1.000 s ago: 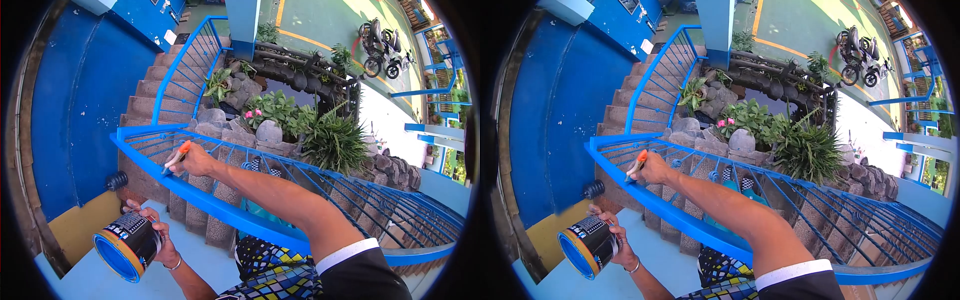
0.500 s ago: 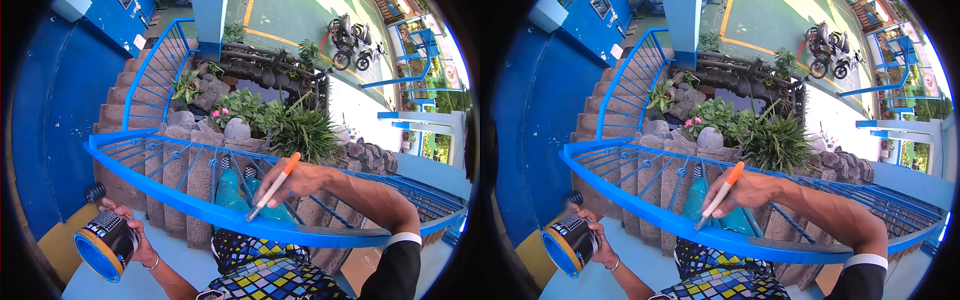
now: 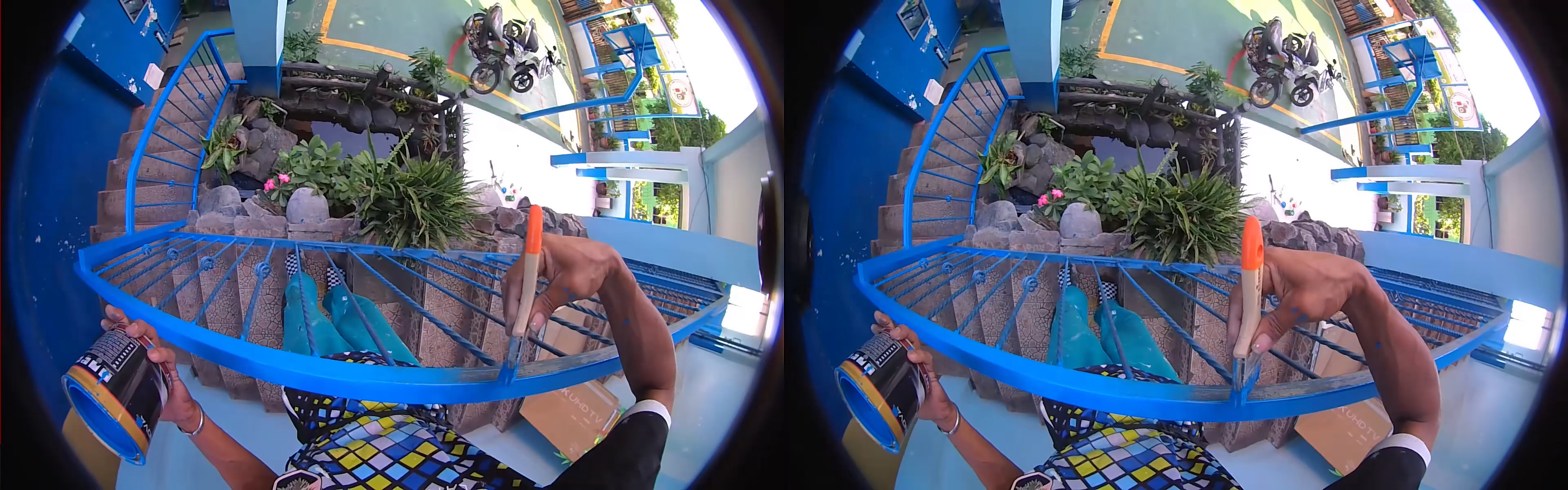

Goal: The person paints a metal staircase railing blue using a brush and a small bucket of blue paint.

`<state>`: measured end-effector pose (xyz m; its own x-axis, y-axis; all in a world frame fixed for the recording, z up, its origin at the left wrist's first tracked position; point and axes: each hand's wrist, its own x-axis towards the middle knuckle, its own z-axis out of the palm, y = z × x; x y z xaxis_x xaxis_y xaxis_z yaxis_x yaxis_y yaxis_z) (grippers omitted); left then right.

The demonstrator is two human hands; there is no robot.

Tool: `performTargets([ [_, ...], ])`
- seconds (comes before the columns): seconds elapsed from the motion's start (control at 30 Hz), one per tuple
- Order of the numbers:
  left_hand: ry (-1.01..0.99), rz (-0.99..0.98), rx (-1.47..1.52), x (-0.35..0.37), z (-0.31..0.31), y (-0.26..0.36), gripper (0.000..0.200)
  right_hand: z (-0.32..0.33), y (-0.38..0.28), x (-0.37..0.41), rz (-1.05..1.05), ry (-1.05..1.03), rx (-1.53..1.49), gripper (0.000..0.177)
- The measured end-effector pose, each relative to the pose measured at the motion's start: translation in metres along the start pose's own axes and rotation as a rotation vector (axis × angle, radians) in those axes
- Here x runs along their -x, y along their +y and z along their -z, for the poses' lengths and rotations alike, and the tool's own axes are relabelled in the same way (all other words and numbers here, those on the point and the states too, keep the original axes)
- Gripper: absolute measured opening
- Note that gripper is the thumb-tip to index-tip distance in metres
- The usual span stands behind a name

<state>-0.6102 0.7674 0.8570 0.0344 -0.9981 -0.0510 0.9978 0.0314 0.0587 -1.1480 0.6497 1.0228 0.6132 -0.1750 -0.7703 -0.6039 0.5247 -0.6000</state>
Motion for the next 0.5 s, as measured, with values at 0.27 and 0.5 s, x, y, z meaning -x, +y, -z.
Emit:
performTargets([
  [0.27, 0.022, 0.014, 0.002, 0.001, -0.011, -0.012, 0.082, -0.002, 0.033, -0.141, 0.165, -0.338, -0.162, 0.032],
  [0.5, 0.037, -0.004, -0.041, 0.004, -0.008, -0.005, 0.081, -0.039, -0.010, -0.241, 0.494, -0.097, -0.242, 0.036],
])
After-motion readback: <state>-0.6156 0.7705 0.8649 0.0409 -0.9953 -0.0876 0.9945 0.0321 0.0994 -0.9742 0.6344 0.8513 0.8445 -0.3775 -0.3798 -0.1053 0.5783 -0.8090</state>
